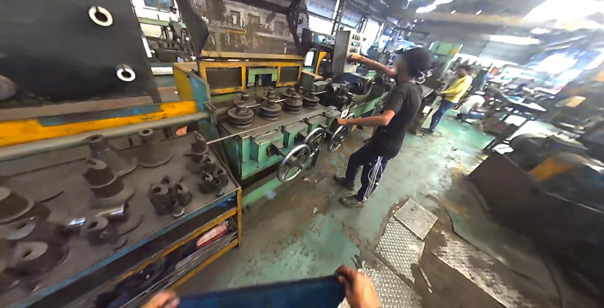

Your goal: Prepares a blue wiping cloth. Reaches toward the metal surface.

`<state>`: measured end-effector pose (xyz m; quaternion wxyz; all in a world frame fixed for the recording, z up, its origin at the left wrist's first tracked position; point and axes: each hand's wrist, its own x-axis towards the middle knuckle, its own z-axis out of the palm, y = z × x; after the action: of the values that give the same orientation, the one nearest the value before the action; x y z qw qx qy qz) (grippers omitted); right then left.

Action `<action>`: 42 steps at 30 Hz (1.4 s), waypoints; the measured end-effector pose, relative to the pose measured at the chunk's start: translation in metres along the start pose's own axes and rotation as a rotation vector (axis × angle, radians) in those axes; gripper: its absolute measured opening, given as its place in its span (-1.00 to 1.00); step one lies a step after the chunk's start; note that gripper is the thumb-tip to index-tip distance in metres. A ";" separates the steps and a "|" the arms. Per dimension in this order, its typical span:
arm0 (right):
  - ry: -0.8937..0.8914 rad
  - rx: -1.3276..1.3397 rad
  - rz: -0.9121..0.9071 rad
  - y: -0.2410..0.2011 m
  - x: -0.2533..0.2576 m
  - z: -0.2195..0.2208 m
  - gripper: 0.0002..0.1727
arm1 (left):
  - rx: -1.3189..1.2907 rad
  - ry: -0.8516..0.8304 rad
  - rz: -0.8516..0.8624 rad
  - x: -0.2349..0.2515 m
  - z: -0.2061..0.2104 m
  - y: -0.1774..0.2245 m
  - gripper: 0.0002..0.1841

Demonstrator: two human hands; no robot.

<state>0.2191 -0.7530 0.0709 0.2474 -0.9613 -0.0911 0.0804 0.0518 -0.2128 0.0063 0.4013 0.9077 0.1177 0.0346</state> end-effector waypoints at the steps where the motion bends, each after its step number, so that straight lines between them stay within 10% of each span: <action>1: 0.068 0.088 -0.003 0.005 0.004 -0.001 -0.80 | -0.094 0.071 -0.001 0.005 0.000 -0.005 -0.65; 10: 0.359 1.066 0.076 -0.029 0.020 -0.002 -0.73 | -0.511 0.455 -0.146 0.036 -0.015 0.042 -0.78; 22: 0.428 1.147 0.127 -0.049 0.029 -0.005 -0.72 | -0.611 0.465 -0.107 0.018 -0.026 0.059 -0.85; 29: 0.280 1.113 -0.061 -0.059 0.031 -0.012 -0.74 | -0.189 0.579 -0.161 0.012 -0.044 0.055 -0.85; 42: 0.150 1.194 -0.539 -0.096 0.030 -0.067 -0.82 | -0.701 0.642 0.211 -0.020 -0.116 0.101 -0.80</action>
<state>0.2490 -0.6945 0.1729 0.7553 -0.6054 -0.2507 -0.0150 0.0330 -0.1996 0.1594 0.6206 0.6683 0.1240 0.3910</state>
